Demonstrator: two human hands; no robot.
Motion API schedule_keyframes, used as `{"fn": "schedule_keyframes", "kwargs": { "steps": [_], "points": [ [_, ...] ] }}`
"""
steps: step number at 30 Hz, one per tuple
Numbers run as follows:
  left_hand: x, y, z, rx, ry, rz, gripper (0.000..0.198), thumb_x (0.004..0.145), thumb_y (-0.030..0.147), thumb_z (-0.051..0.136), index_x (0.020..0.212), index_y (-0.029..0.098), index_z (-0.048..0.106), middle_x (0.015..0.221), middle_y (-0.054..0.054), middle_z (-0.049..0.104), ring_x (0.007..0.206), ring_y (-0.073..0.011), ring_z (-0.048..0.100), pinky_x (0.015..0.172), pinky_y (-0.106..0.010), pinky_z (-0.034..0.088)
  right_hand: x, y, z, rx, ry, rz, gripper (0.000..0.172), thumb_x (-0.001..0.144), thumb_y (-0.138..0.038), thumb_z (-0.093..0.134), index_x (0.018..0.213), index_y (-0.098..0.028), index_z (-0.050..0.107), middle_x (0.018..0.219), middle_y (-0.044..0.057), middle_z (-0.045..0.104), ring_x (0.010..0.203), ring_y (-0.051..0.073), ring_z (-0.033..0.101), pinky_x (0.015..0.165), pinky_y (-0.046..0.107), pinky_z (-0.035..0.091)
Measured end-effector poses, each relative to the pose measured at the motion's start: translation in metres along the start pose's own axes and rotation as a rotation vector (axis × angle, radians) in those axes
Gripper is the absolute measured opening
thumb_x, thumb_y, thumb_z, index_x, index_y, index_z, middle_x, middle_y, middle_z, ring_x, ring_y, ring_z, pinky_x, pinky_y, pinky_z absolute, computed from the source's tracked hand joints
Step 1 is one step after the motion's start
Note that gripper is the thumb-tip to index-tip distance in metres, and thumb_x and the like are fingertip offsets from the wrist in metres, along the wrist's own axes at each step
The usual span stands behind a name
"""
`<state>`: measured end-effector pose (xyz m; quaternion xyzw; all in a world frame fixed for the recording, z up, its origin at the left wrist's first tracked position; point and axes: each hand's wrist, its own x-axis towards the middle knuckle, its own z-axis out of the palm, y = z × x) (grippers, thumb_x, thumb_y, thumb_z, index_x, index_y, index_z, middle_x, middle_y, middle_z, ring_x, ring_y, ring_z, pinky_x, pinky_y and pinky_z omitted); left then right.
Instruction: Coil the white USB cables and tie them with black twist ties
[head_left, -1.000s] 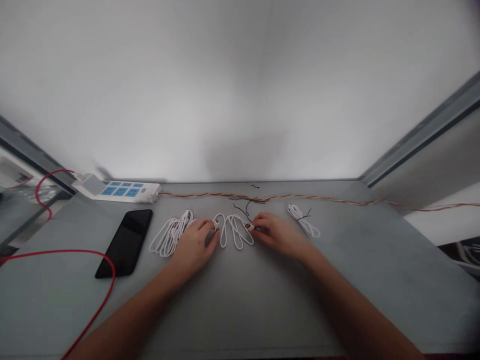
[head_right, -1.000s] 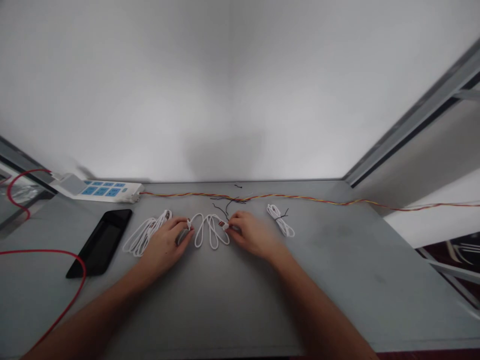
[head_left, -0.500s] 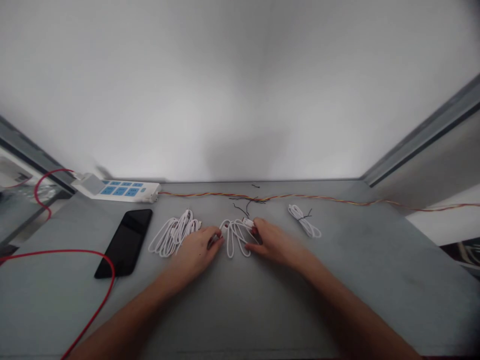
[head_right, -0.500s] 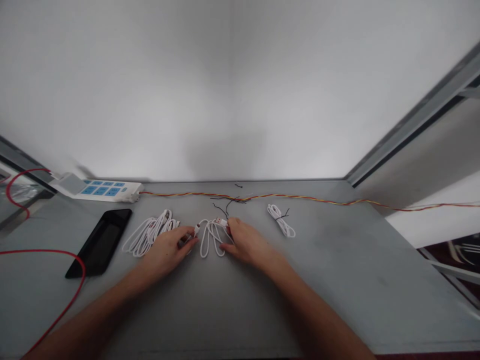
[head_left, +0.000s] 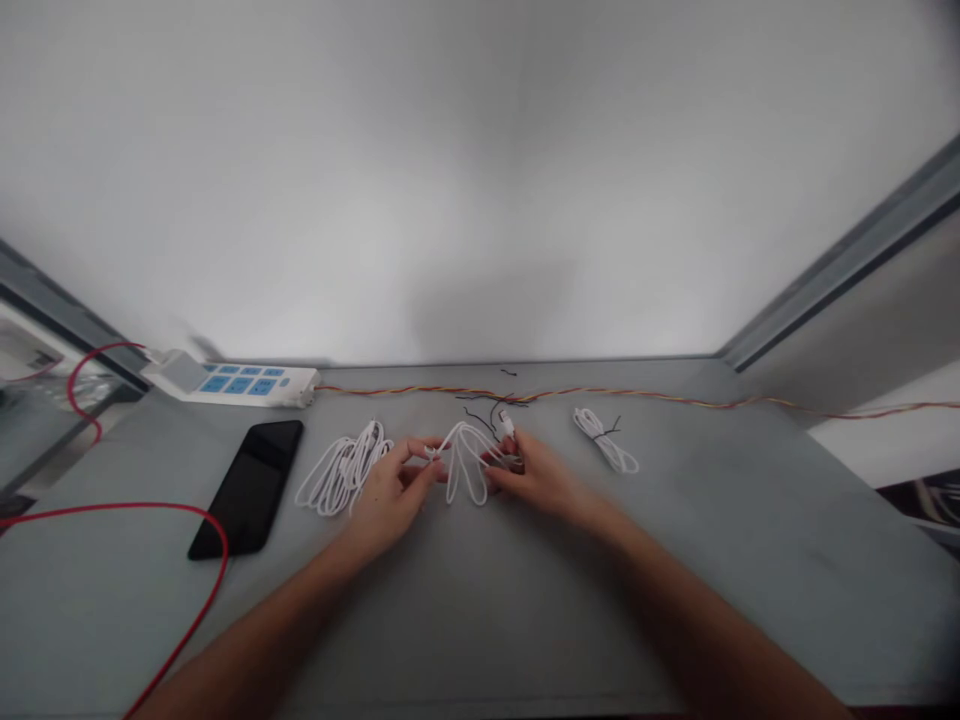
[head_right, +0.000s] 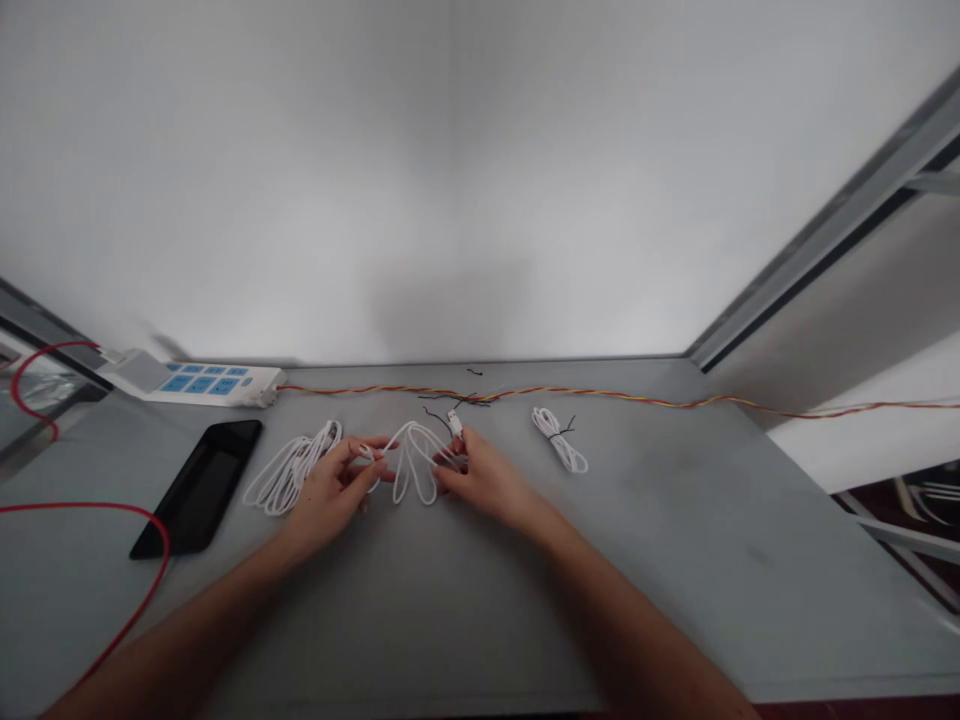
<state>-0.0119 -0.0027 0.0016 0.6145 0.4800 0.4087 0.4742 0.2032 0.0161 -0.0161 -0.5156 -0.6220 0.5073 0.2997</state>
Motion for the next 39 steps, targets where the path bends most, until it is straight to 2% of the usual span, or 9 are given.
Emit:
{"fn": "schedule_keyframes", "kwargs": {
  "steps": [4,8,11,14,20,28,33,36,39],
  "points": [
    [0.0,0.004,0.003,-0.102,-0.027,0.015,0.02,0.084,0.036,0.059,0.084,0.019,0.049,0.125,-0.013,0.061,0.079,-0.0191,0.07,0.045,-0.019,0.044,-0.001,-0.005,0.007,0.2,-0.042,0.003,0.039,0.077,-0.042,0.063,0.075,-0.025,0.028,0.073,-0.003,0.056,0.067,0.017,0.064,0.052,0.027,0.048],
    [-0.001,0.003,0.009,-0.187,-0.006,-0.005,0.022,0.085,0.036,0.058,0.097,0.02,0.049,0.123,-0.014,0.063,0.081,-0.0211,0.071,0.043,-0.019,0.044,-0.003,-0.007,0.015,0.198,-0.017,-0.08,0.04,0.079,-0.044,0.062,0.074,-0.025,0.027,0.069,-0.005,0.052,0.057,0.013,0.056,0.048,0.025,0.043],
    [-0.001,0.002,0.012,-0.214,0.07,-0.045,0.047,0.084,0.038,0.059,0.124,0.021,0.041,0.125,-0.016,0.062,0.079,-0.0217,0.071,0.04,-0.019,0.043,-0.004,-0.007,0.018,0.17,0.01,-0.141,0.038,0.081,-0.042,0.059,0.074,-0.024,0.027,0.066,-0.006,0.05,0.052,0.01,0.049,0.048,0.024,0.04],
    [0.002,-0.001,0.011,-0.25,0.098,-0.084,0.061,0.082,0.039,0.062,0.134,0.021,0.036,0.128,-0.018,0.059,0.077,-0.0214,0.071,0.04,-0.019,0.043,-0.004,-0.006,0.017,0.142,0.027,-0.167,0.037,0.083,-0.041,0.056,0.073,-0.024,0.025,0.065,-0.006,0.049,0.054,0.011,0.051,0.049,0.024,0.039],
    [0.007,0.0,0.007,-0.272,-0.025,-0.221,0.037,0.076,0.041,0.066,0.101,0.013,0.062,0.1,-0.013,0.072,0.075,-0.0202,0.068,0.045,-0.02,0.043,-0.007,-0.006,0.014,-0.127,0.092,-0.24,0.034,0.084,-0.041,0.053,0.071,-0.024,0.026,0.063,-0.005,0.047,0.052,0.011,0.045,0.049,0.024,0.034],
    [0.0,0.002,0.013,-0.342,-0.116,-0.312,0.026,0.079,0.041,0.061,0.091,0.02,0.051,0.1,-0.006,0.068,0.072,-0.0187,0.068,0.042,-0.02,0.041,-0.012,-0.017,0.016,-0.396,0.126,-0.257,0.028,0.081,-0.036,0.053,0.07,-0.024,0.031,0.053,-0.005,0.045,0.045,0.011,0.04,0.044,0.024,0.026],
    [0.001,-0.005,0.012,-0.111,-0.086,-0.199,0.031,0.076,0.042,0.068,0.087,0.019,0.049,0.086,-0.003,0.068,0.064,-0.0154,0.064,0.042,-0.02,0.041,-0.014,-0.017,0.017,-0.363,0.113,-0.265,0.027,0.08,-0.036,0.055,0.072,-0.024,0.032,0.056,-0.005,0.047,0.046,0.011,0.042,0.045,0.024,0.029],
    [0.003,-0.003,0.012,-0.116,-0.061,-0.18,0.029,0.078,0.041,0.066,0.085,0.019,0.048,0.07,0.0,0.066,0.057,-0.0138,0.061,0.041,-0.019,0.039,-0.013,-0.012,0.019,-0.227,0.11,-0.258,0.029,0.081,-0.039,0.055,0.074,-0.024,0.032,0.06,-0.004,0.05,0.048,0.012,0.046,0.046,0.024,0.034],
    [0.004,-0.001,0.011,-0.164,-0.05,-0.166,0.031,0.078,0.041,0.065,0.094,0.018,0.052,0.07,-0.001,0.068,0.056,-0.0143,0.062,0.04,-0.019,0.038,-0.01,-0.006,0.019,-0.056,0.11,-0.237,0.032,0.083,-0.042,0.055,0.075,-0.025,0.03,0.071,-0.002,0.055,0.054,0.012,0.052,0.05,0.025,0.042]
  ]
}}
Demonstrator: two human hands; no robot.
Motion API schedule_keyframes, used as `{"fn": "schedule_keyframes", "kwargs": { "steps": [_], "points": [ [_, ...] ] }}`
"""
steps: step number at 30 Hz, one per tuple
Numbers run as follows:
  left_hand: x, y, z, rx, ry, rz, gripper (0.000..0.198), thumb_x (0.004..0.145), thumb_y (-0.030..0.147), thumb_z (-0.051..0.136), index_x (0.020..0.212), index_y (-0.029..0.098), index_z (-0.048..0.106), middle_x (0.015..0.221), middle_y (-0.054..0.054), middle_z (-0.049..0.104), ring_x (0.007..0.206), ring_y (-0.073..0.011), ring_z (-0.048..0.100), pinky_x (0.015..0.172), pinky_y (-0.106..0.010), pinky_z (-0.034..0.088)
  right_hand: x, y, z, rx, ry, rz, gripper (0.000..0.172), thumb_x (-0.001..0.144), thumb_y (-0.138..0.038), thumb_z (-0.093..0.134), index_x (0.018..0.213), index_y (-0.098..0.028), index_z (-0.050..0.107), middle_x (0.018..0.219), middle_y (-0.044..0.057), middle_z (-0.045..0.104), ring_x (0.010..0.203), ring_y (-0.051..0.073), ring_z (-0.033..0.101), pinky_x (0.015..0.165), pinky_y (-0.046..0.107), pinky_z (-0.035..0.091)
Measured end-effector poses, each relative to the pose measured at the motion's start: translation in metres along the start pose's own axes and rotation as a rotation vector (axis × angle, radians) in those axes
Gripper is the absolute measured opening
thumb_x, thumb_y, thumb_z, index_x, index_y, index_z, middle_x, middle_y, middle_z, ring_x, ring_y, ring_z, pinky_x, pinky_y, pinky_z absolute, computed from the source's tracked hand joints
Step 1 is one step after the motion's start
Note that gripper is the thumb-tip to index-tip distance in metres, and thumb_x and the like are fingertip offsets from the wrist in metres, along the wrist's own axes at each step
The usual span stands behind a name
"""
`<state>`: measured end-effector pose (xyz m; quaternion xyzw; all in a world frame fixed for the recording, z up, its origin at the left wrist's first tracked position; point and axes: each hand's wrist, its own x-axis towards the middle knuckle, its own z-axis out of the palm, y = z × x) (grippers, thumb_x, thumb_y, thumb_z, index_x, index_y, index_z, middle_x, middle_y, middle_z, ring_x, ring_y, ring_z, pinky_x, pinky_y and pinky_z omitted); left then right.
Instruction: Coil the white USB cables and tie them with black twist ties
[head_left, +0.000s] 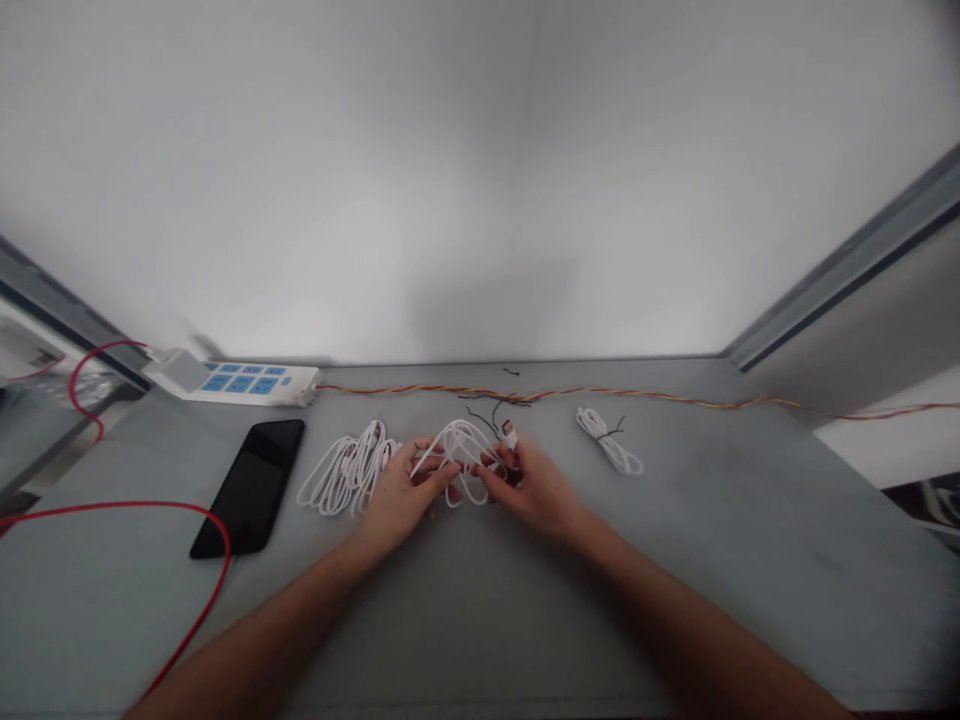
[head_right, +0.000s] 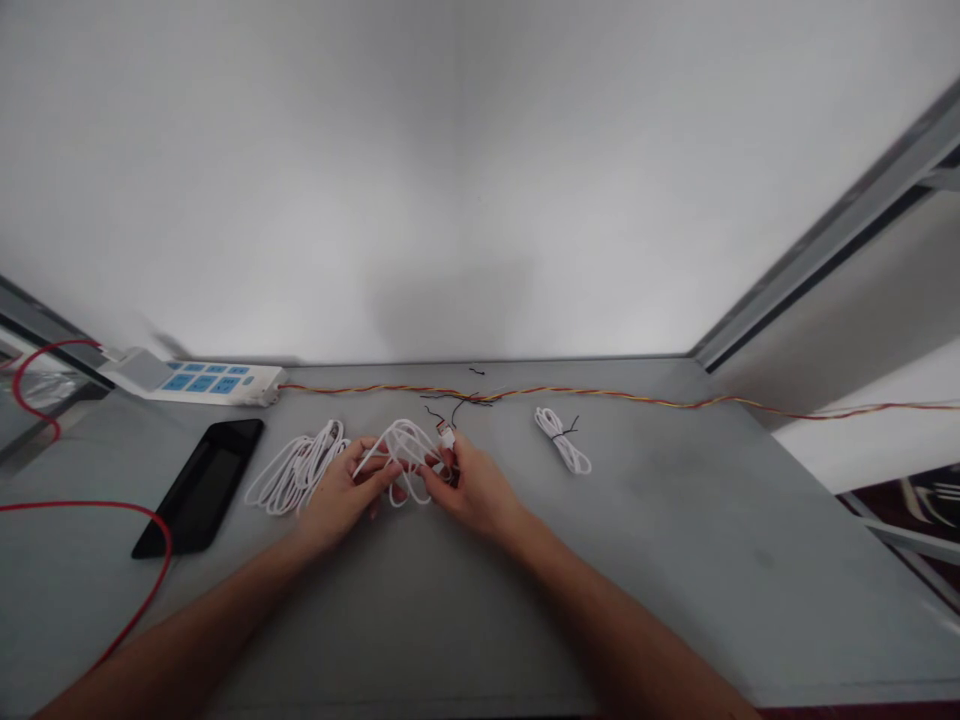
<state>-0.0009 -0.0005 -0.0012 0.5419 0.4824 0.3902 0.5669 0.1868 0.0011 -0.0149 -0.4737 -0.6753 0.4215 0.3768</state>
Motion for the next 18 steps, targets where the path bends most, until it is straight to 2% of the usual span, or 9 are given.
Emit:
{"fn": "schedule_keyframes", "kwargs": {
  "steps": [3,6,9,12,14,18],
  "points": [
    [0.001,0.001,-0.002,0.032,-0.034,0.005,0.033,0.077,0.041,0.066,0.099,0.017,0.06,0.072,-0.003,0.069,0.057,-0.0144,0.061,0.042,-0.019,0.039,0.002,0.004,0.0,0.091,0.013,0.036,0.032,0.082,-0.043,0.056,0.076,-0.025,0.03,0.077,-0.001,0.057,0.057,0.013,0.056,0.053,0.027,0.046],
    [0.001,0.003,-0.003,0.108,-0.021,0.012,0.028,0.075,0.042,0.068,0.086,0.017,0.065,0.068,-0.001,0.067,0.05,-0.0117,0.054,0.041,-0.02,0.037,0.003,0.004,-0.002,0.152,0.034,0.077,0.034,0.08,-0.044,0.058,0.075,-0.025,0.03,0.08,0.0,0.058,0.061,0.014,0.058,0.054,0.028,0.049],
    [-0.001,0.005,-0.002,0.186,0.043,0.034,0.027,0.076,0.044,0.066,0.075,0.018,0.06,0.058,0.002,0.06,0.041,-0.0092,0.047,0.038,-0.02,0.035,0.004,0.003,-0.004,0.207,0.043,0.102,0.039,0.078,-0.046,0.061,0.073,-0.026,0.028,0.082,0.001,0.058,0.073,0.018,0.063,0.055,0.029,0.051],
    [-0.003,0.004,-0.002,0.258,0.047,0.077,0.031,0.083,0.047,0.057,0.072,0.018,0.056,0.057,0.002,0.06,0.041,-0.0099,0.048,0.04,-0.021,0.037,0.005,0.003,-0.005,0.251,0.043,0.096,0.04,0.079,-0.045,0.061,0.073,-0.026,0.027,0.08,0.001,0.055,0.082,0.021,0.066,0.054,0.029,0.053],
    [-0.003,0.0,-0.002,0.269,0.052,0.093,0.033,0.086,0.049,0.052,0.076,0.018,0.058,0.062,0.0,0.063,0.043,-0.0107,0.05,0.042,-0.021,0.038,0.005,0.004,-0.006,0.269,0.047,0.085,0.039,0.08,-0.044,0.06,0.073,-0.026,0.027,0.08,0.0,0.055,0.077,0.02,0.066,0.052,0.028,0.052],
    [-0.003,-0.006,-0.001,0.205,0.081,0.086,0.034,0.088,0.051,0.049,0.092,0.019,0.058,0.078,-0.005,0.07,0.049,-0.0123,0.057,0.042,-0.022,0.041,0.005,0.001,-0.005,0.321,0.027,0.104,0.04,0.08,-0.044,0.061,0.073,-0.025,0.027,0.082,-0.001,0.06,0.053,0.012,0.06,0.047,0.027,0.048]
  ]
}}
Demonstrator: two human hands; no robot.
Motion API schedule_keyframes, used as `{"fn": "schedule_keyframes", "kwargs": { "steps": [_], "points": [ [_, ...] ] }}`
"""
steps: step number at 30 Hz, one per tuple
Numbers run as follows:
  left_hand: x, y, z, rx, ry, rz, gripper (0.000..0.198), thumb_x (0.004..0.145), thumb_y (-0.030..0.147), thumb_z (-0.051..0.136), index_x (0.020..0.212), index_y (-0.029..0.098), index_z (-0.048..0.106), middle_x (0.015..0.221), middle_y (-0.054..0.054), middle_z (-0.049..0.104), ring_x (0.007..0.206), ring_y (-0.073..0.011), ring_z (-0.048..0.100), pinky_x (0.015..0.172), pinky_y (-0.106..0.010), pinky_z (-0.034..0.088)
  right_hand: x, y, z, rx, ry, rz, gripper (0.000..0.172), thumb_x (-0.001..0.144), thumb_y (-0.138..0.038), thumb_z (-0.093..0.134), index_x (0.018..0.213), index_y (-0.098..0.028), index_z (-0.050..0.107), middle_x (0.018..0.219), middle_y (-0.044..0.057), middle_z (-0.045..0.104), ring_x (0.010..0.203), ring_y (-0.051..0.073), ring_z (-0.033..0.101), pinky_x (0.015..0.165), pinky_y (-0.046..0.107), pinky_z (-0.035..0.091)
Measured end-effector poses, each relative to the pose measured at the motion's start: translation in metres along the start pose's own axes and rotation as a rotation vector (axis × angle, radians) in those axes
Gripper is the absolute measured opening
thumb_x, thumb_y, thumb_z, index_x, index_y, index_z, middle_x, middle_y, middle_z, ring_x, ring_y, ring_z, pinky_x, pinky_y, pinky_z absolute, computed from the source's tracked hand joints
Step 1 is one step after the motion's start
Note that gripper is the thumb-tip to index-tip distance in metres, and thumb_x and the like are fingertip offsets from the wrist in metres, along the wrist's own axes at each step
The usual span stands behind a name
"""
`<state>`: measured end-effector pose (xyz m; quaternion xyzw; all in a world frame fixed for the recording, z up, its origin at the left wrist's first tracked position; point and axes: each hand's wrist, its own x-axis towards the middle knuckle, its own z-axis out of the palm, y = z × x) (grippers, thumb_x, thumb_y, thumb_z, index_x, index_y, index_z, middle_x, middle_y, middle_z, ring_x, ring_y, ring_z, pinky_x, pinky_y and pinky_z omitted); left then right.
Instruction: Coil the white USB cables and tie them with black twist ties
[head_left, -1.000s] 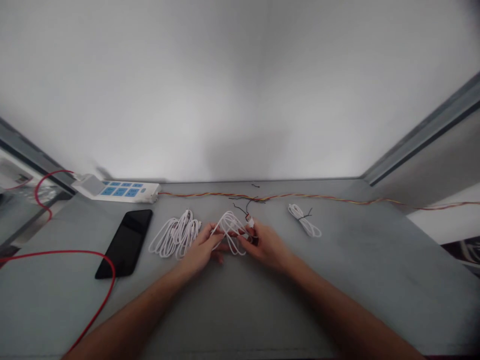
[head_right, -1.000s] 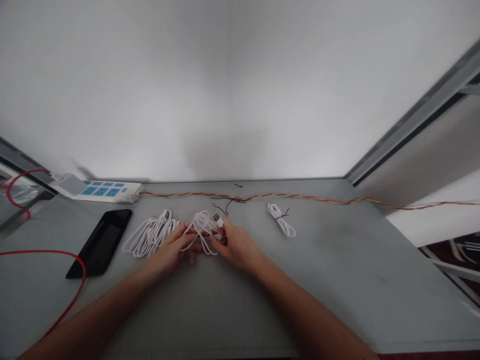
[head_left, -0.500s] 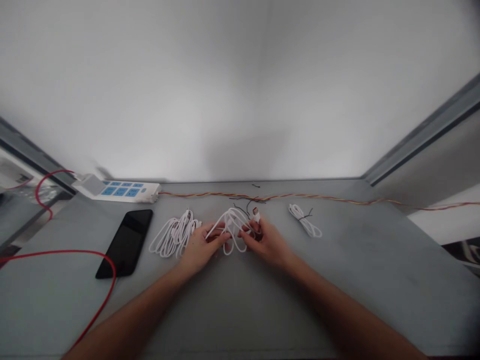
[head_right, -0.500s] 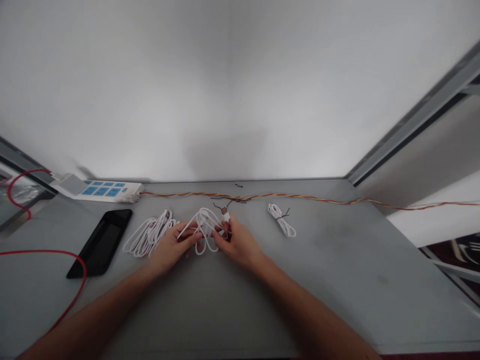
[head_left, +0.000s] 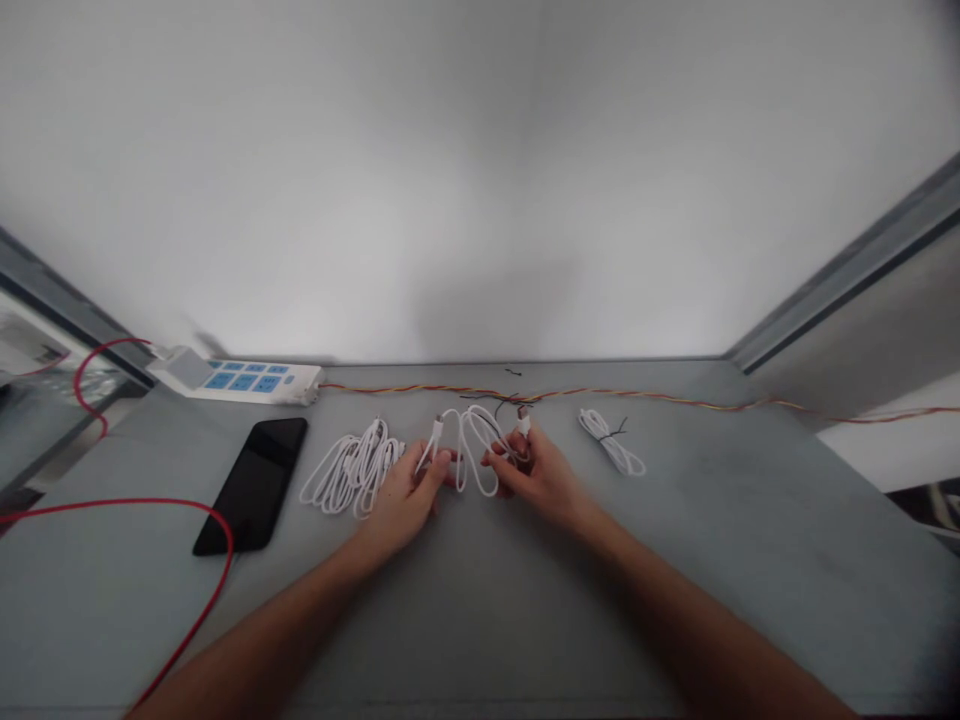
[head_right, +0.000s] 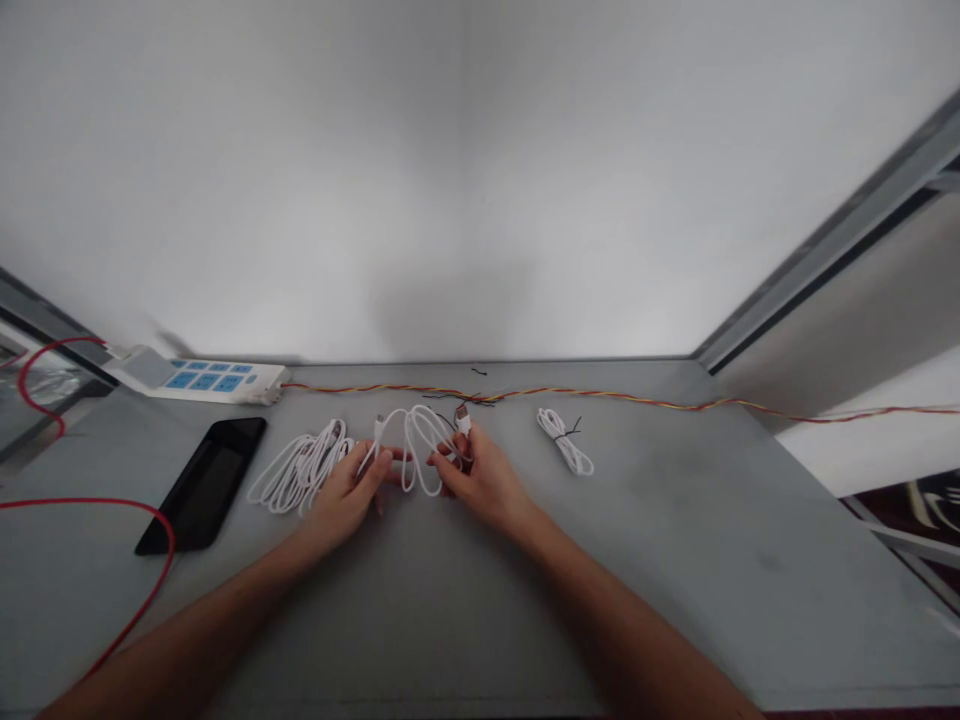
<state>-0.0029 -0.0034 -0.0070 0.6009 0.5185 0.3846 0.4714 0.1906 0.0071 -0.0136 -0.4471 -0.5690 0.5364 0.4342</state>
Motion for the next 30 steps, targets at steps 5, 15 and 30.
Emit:
{"fn": "schedule_keyframes", "kwargs": {
  "steps": [5,15,30],
  "points": [
    [0.001,0.006,0.003,-0.279,0.049,-0.07,0.036,0.086,0.057,0.048,0.087,0.022,0.042,0.108,-0.011,0.069,0.071,-0.0192,0.071,0.034,-0.018,0.037,-0.001,-0.008,0.005,0.082,-0.01,0.062,0.049,0.071,-0.049,0.069,0.074,-0.025,0.026,0.089,0.0,0.062,0.056,0.013,0.064,0.045,0.026,0.049],
    [0.004,0.008,-0.001,-0.384,0.145,-0.056,0.035,0.087,0.056,0.047,0.094,0.022,0.039,0.107,-0.01,0.07,0.062,-0.0169,0.071,0.033,-0.015,0.036,0.006,-0.008,-0.002,0.152,0.051,0.117,0.055,0.067,-0.045,0.074,0.074,-0.026,0.022,0.093,0.003,0.071,0.061,0.018,0.069,0.045,0.027,0.05],
    [0.005,0.009,-0.002,-0.361,0.197,-0.019,0.04,0.076,0.044,0.067,0.092,0.023,0.037,0.099,-0.005,0.072,0.044,-0.0091,0.061,0.03,-0.015,0.031,0.004,-0.013,-0.003,0.096,0.179,0.106,0.057,0.067,-0.051,0.07,0.078,-0.027,0.02,0.104,0.007,0.07,0.032,0.008,0.048,0.032,0.026,0.037]
  ]
}}
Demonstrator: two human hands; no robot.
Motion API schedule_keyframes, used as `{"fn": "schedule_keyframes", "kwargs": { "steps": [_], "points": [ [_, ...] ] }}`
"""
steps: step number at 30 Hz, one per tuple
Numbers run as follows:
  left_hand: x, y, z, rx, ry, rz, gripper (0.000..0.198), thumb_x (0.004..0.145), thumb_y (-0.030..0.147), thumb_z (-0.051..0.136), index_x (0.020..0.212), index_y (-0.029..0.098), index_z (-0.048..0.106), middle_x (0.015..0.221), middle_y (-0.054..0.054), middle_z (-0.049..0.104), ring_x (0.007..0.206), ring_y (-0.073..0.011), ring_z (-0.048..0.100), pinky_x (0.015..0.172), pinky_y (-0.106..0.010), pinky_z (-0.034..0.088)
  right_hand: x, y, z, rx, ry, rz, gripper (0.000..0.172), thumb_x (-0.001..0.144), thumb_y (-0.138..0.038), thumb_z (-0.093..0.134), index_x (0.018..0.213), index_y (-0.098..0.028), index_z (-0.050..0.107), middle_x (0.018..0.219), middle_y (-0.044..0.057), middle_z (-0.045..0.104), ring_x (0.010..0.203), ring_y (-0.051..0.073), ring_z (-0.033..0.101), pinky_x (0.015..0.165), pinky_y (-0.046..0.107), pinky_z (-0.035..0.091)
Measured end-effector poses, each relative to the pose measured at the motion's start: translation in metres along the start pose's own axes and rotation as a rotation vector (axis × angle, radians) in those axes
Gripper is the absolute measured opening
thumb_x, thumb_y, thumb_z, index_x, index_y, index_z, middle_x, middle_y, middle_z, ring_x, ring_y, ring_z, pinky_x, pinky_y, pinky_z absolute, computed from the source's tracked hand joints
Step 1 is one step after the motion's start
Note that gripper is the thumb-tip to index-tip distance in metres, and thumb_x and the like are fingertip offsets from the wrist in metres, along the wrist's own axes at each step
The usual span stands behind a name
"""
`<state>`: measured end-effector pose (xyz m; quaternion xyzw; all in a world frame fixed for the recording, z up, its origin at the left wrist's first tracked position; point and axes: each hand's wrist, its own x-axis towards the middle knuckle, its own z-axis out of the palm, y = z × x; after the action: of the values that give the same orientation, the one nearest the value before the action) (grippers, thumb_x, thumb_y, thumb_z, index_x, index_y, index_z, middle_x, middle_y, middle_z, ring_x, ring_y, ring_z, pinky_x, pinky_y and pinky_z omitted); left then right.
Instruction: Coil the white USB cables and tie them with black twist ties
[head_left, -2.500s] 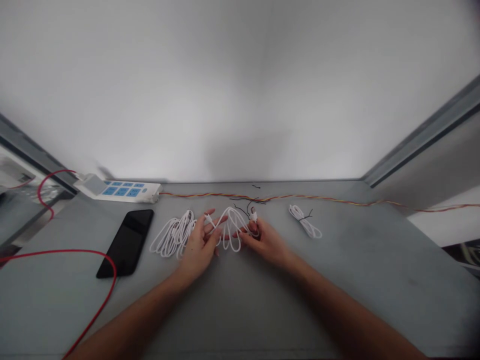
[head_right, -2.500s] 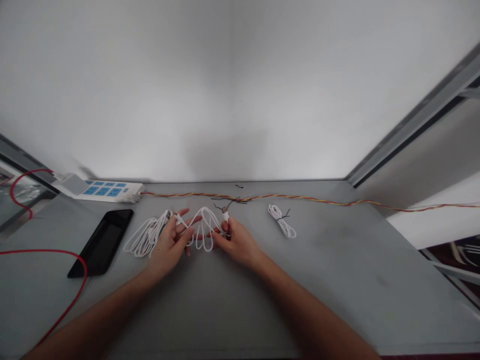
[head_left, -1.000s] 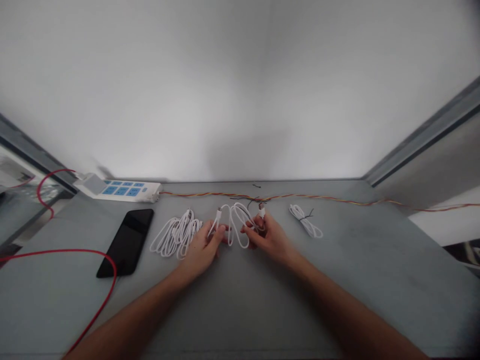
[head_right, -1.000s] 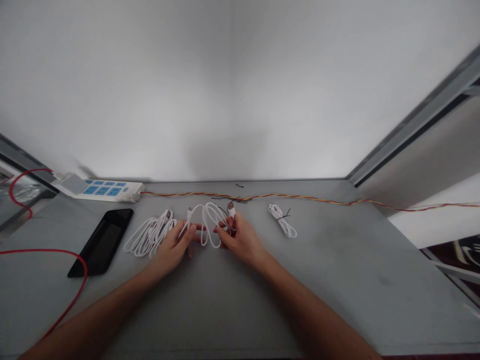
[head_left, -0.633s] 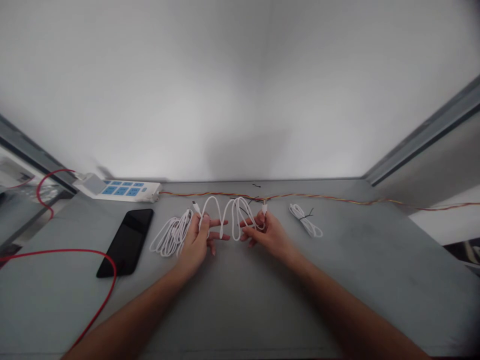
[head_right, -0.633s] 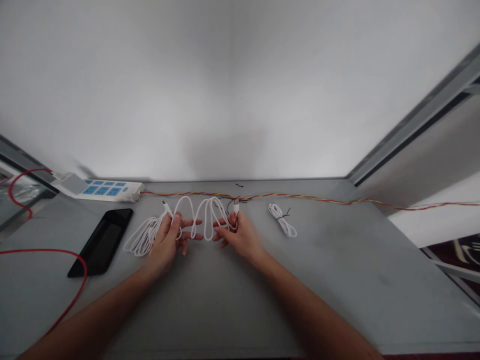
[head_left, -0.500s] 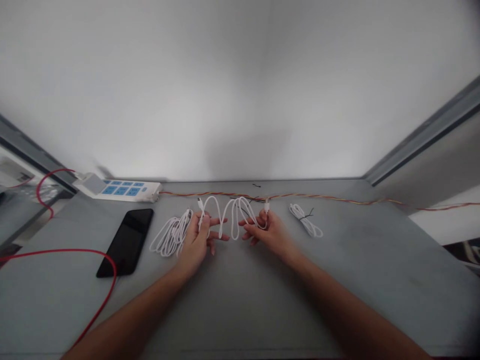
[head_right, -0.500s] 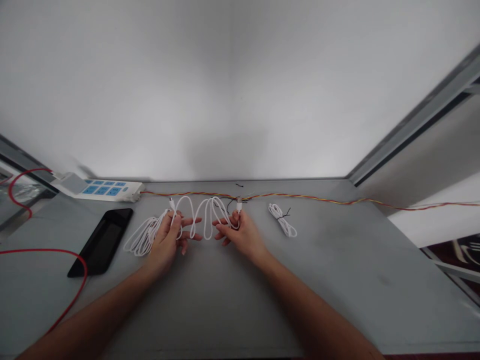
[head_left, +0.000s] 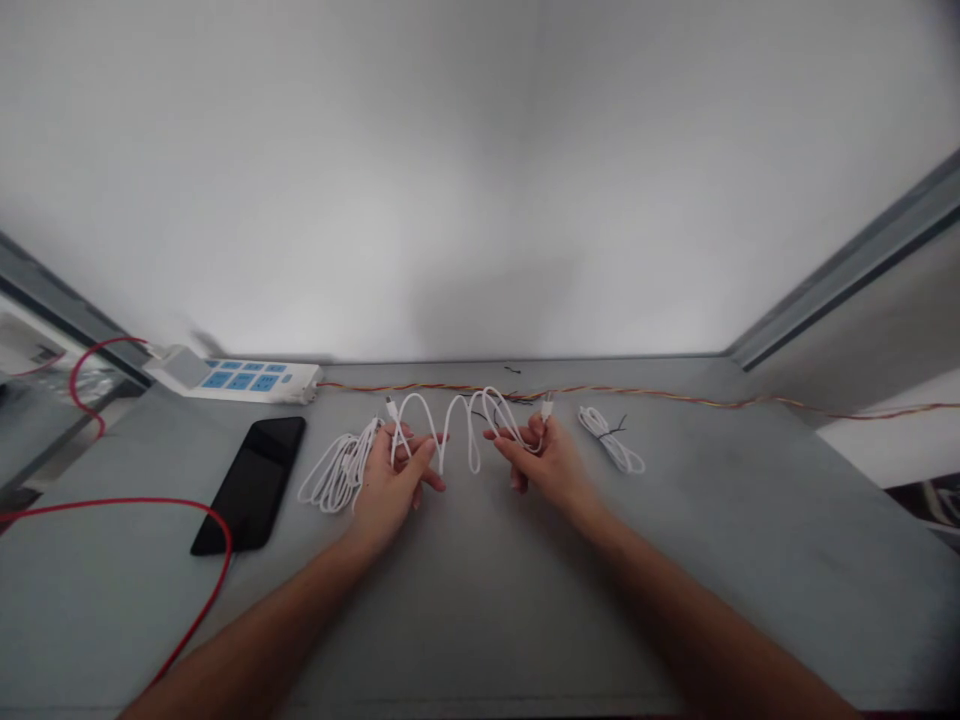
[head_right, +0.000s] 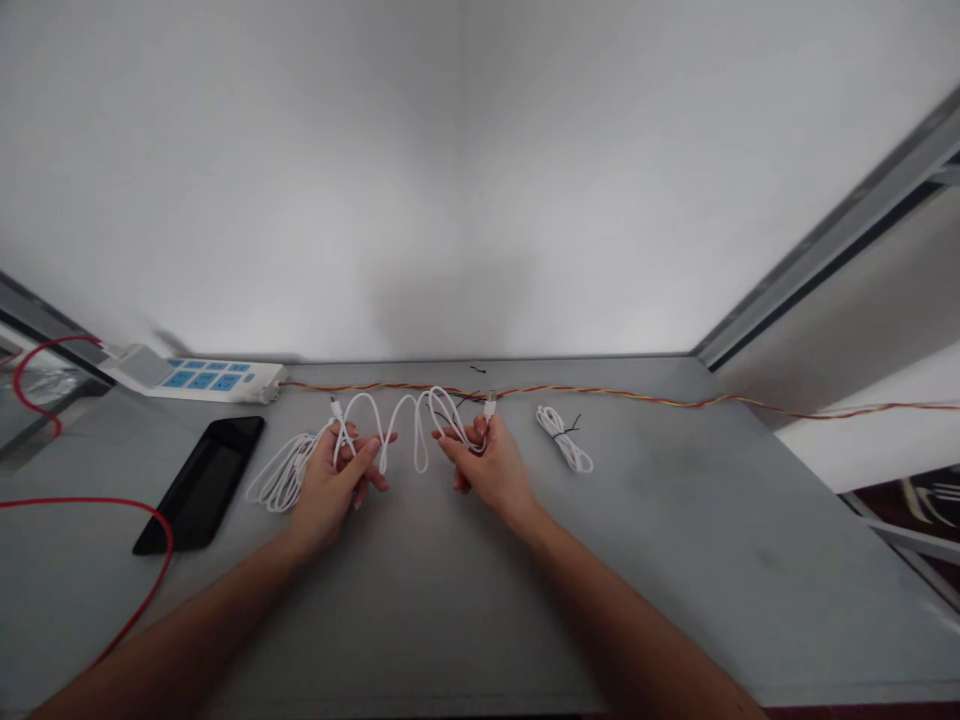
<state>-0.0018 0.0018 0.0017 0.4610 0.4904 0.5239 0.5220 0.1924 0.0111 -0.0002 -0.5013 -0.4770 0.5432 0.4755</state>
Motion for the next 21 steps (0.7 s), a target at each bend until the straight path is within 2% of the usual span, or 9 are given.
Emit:
{"fn": "schedule_keyframes", "kwargs": {
  "steps": [4,13,21],
  "points": [
    [0.0006,-0.0012,-0.0005,0.021,0.002,-0.013,0.038,0.076,0.044,0.067,0.09,0.023,0.037,0.099,-0.006,0.072,0.047,-0.0115,0.064,0.03,-0.015,0.03,0.0005,0.0009,0.0007,0.005,-0.002,0.0,0.057,0.067,-0.049,0.071,0.078,-0.027,0.02,0.103,0.008,0.07,0.036,0.009,0.052,0.035,0.027,0.042],
    [0.0004,-0.0008,-0.0013,0.04,-0.003,-0.013,0.032,0.085,0.047,0.054,0.098,0.022,0.038,0.102,-0.01,0.072,0.042,-0.008,0.058,0.031,-0.015,0.031,0.0012,0.0011,-0.0007,0.01,-0.008,-0.008,0.054,0.068,-0.042,0.071,0.078,-0.027,0.021,0.1,0.005,0.069,0.035,0.008,0.048,0.036,0.027,0.039],
    [-0.0003,0.0025,0.0011,-0.005,0.025,-0.051,0.029,0.083,0.044,0.055,0.094,0.022,0.039,0.099,-0.008,0.073,0.042,-0.0088,0.058,0.033,-0.016,0.031,0.001,0.0015,-0.0004,0.021,-0.022,-0.04,0.052,0.07,-0.04,0.071,0.077,-0.027,0.021,0.1,0.004,0.069,0.036,0.007,0.049,0.038,0.027,0.041]
  ]
}}
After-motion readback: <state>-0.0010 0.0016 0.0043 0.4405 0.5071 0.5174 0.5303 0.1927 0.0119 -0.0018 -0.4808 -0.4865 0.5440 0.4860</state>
